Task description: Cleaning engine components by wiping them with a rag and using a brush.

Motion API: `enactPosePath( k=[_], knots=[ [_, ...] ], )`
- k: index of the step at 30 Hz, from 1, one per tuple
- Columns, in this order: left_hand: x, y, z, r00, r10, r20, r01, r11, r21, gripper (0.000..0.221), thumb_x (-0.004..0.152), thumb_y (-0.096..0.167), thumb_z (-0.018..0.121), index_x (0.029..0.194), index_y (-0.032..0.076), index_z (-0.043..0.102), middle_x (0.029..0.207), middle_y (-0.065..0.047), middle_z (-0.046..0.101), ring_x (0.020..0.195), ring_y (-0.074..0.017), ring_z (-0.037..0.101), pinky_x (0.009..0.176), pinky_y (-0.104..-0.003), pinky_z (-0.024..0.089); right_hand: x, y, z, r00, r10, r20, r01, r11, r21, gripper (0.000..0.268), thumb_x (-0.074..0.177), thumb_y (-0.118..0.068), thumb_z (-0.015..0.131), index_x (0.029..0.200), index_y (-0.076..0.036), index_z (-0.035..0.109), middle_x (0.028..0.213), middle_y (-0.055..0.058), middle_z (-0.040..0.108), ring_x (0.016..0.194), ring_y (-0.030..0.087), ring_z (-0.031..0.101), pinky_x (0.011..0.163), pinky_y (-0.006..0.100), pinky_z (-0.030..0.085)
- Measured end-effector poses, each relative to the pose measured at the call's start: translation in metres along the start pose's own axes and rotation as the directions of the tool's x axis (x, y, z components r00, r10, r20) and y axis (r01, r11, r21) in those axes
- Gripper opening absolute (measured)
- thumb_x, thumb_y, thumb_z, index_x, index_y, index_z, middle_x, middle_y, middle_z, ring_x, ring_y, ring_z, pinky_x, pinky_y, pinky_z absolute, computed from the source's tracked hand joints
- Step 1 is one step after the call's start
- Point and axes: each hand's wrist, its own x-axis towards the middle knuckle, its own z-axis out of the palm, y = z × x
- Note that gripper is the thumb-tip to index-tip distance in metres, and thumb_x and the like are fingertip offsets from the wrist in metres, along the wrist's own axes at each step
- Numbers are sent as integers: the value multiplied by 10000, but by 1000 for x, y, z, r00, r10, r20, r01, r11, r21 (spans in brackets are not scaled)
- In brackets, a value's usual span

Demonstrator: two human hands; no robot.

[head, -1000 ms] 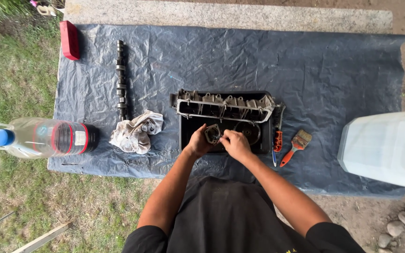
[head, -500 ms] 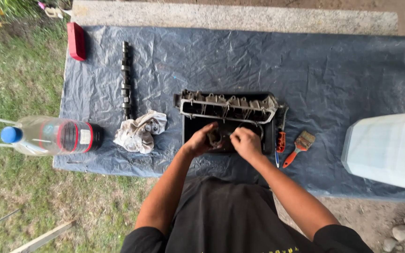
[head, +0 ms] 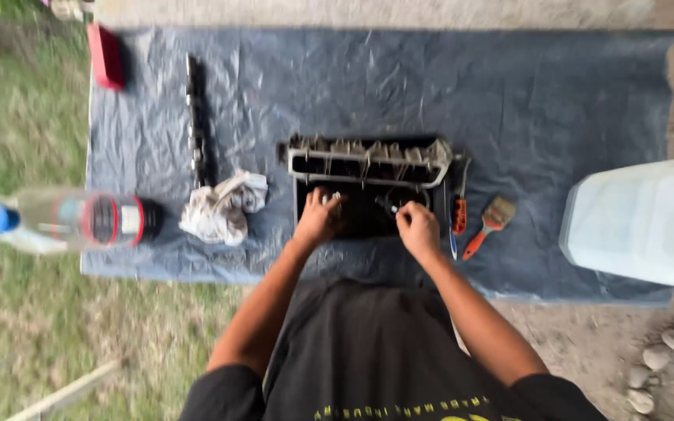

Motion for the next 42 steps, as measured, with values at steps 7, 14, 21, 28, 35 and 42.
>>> enactPosePath(
  k=[7,14,21,28,35,42],
  knots=[
    [5,8,-10,830,-450,329,504,357,-786,620,905,478,755,1448,262,545,1293,-244,632,1189,-447,621,987,-546,544,0,0,2,998,38,52,-42,996,78,117,877,-63,724,988,-85,689,976,132,748,983,353,732,799,437,619],
    [22,51,-74,712,-337,616,388,-543,-745,402,977,352,701,1267,74,670,1155,-248,669,1048,-387,697,885,-572,607,7,9,17,979,76,190,-77,997,1,173,839,-73,734,1010,-101,742,985,106,728,1031,334,713,888,454,601],
    [56,72,-110,822,-206,531,305,-628,-716,365,1025,463,568,1179,160,699,1034,-92,733,986,-249,717,898,-483,609,24,28,47,939,129,319,-22,948,-318,199,877,-307,704,1057,-245,761,1004,-27,762,1077,249,696,1010,476,503],
    [70,74,-88,911,-328,252,102,-413,-905,376,1079,372,547,1325,96,617,1154,-146,674,1091,-269,663,953,-482,579,46,-93,-42,980,106,168,-196,643,740,237,1042,-200,584,1097,-12,718,911,175,764,756,220,731,635,324,626],
    [71,100,-127,948,-315,37,3,-110,-994,377,1037,122,624,1387,33,514,1223,-103,649,1058,-174,622,899,-363,604,65,-113,-69,999,28,20,-31,475,880,247,935,-34,746,1147,66,668,964,205,718,797,242,731,599,351,649],
    [69,100,-136,965,-249,-86,-55,127,-990,359,945,91,760,1265,42,605,1122,-123,741,1003,-203,718,831,-349,627,69,-130,-100,1000,-6,-31,30,460,887,253,1009,-45,659,1237,58,620,1063,175,653,955,234,702,738,418,661]
  ],
)
